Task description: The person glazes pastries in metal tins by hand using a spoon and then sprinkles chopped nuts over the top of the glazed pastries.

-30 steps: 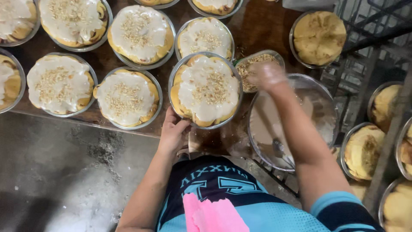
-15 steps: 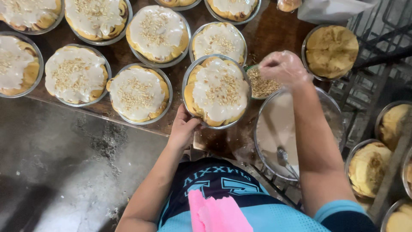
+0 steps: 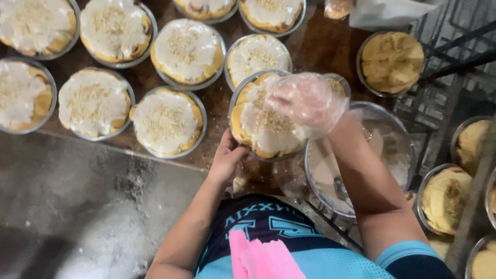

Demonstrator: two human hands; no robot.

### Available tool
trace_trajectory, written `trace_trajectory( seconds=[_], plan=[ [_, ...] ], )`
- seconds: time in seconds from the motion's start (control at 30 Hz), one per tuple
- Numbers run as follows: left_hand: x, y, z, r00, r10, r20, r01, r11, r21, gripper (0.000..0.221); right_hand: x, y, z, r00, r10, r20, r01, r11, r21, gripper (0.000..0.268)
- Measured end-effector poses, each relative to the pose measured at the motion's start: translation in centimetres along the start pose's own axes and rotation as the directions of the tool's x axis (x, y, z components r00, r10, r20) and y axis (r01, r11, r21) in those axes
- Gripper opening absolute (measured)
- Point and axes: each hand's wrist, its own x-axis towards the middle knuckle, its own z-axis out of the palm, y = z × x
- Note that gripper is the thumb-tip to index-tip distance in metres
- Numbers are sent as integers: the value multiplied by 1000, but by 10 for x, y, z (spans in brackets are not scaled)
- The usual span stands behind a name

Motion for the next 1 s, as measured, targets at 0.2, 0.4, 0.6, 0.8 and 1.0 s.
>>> trace_trajectory(
  seconds=[0.2,0.4,0.6,0.8,1.0],
  plan=[
    [13,14,16,993,-105,-56,91,975,-201,52,-29,-27,-30,656,731,189,-593,344,728,20],
    [93,11,47,996,-93,-5,91,982,-166,52,-95,-38,-81,127,991,37,-39,-32,999,22],
    [217,-34,73,995,-94,35,98,989,-107,44,-183,-61,-88,-198,979,40,35,-34,999,17],
    [286,-74,90,994,-102,49,108,984,-139,40,-221,-55,-86,-256,960,115,-196,-168,966,18],
    [272,-66,103,993,-116,3,114,978,-175,42,-253,83,-38,-186,980,76,-631,-179,755,43]
  ],
)
